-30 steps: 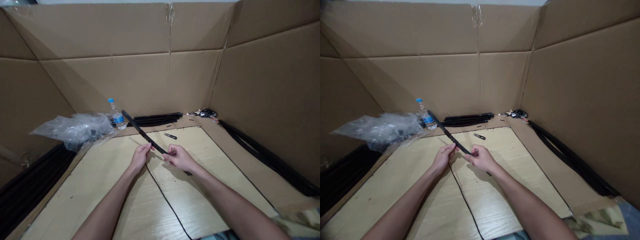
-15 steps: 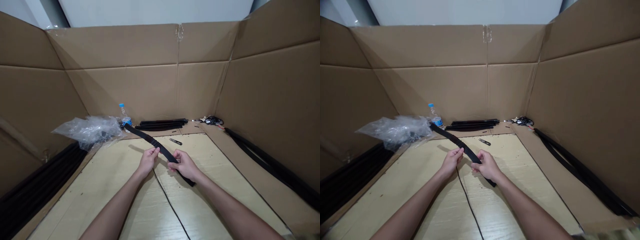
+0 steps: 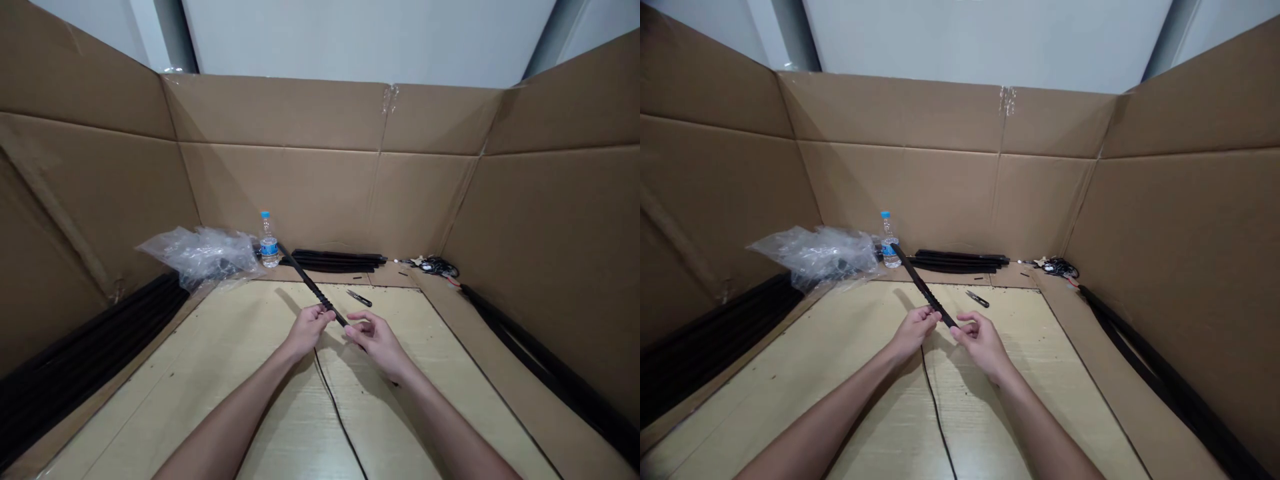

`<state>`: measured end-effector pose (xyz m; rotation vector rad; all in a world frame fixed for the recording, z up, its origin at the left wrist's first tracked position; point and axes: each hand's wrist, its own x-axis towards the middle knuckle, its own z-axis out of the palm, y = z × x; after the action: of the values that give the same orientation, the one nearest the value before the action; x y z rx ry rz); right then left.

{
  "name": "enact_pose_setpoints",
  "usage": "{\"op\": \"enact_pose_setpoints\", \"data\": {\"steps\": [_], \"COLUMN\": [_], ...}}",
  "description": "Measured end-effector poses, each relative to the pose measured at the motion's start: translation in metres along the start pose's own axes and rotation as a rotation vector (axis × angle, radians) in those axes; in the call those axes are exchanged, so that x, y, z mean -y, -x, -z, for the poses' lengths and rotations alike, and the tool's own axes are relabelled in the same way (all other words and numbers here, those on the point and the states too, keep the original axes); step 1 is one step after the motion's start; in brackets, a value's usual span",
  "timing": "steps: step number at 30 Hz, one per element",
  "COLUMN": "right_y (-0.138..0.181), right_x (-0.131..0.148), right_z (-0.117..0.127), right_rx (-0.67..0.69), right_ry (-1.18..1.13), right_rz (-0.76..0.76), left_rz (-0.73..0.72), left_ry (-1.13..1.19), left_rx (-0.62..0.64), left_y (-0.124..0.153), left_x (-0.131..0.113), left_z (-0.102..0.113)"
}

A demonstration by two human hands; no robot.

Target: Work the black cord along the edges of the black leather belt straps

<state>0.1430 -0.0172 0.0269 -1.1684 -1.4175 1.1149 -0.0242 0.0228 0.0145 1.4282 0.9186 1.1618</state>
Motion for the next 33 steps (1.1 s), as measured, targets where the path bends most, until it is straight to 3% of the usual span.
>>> {"op": "enact_pose_setpoints", "data": {"steps": [4, 10, 14, 19, 27, 30, 33], "right_y": [0.003, -0.001, -0.003, 0.002, 0.006, 0.006, 0.006], "right_x": [0.005, 0.002, -0.007, -0.001, 0.009, 0.005, 0.001], "right_z": [0.0, 0.006, 0.009, 0.008, 0.002, 0.0, -0.002], "right_rx": [0.091, 0.089, 0.007, 0.067, 0.052, 0.008, -0.077], "right_ry": [-0.026, 0.03, 0.142, 0.13, -0.035, 0.044, 0.207], "right_rz": [-0.079, -0.108, -0.038, 0.046, -0.052, -0.011, 0.055], "left_rz": [0.003, -0.005, -0.013, -0.039, -0.037, -0.004, 0.039], "left_ry": [0.011, 0.0, -0.024, -0.097, -0.142, -0.136, -0.121], "left_rx": [0.086, 0.149, 0.124, 0.048, 0.023, 0.009, -0.082], "left_y": [0.003, 0.006, 0.006, 0.004, 0.004, 0.006, 0.008], "left_x": [-0.003, -0.008, -0.008, -0.005, -0.011, -0.013, -0.012], "left_z": [0.005, 0.002, -0.004, -0.006, -0.008, -0.012, -0.018]}}
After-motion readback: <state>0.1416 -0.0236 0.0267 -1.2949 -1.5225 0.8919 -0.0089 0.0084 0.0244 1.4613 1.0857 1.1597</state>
